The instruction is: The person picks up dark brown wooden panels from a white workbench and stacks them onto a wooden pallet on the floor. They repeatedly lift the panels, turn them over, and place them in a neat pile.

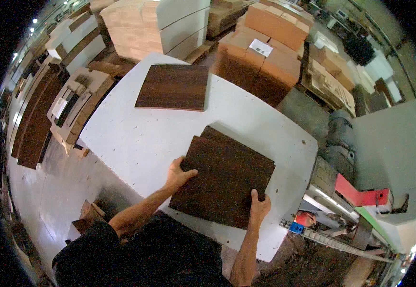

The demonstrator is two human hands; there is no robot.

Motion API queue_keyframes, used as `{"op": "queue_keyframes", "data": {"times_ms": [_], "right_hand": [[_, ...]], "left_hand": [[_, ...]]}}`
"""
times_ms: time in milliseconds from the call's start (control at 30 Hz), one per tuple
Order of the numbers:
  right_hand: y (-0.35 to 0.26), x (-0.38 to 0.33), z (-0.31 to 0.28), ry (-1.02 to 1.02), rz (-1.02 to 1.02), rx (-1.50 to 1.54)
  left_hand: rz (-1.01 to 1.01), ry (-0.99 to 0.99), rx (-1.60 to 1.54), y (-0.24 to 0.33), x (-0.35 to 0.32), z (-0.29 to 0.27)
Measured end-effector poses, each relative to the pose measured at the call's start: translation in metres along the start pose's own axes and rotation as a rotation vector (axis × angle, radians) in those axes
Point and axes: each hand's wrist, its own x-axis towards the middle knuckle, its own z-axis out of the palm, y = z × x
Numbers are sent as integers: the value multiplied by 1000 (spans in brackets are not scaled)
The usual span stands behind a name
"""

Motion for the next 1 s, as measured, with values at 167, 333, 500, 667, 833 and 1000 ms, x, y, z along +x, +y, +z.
{"op": "queue_keyframes", "data": {"times_ms": [167, 333, 500, 667, 833, 1000], "right_hand": [[-5, -16, -3, -267, 167, 135], [-21, -29, 2, -408, 142, 420], [-78, -45, -35, -367, -216, 944], [-56, -11, -30, -314, -502, 880], [-56, 0, -32, -327, -638, 851], [-52, 16, -38, -402, -715, 884]], "left_hand": [[-502, -178, -373, 5, -15, -59], [-264, -62, -348, 32, -35, -97], [207, 157, -330, 53, -61, -108], [453, 182, -215, 50, -59, -101], [410, 158, -340, 53, -70, -96], [430, 186, -357, 67, -88, -101]]}}
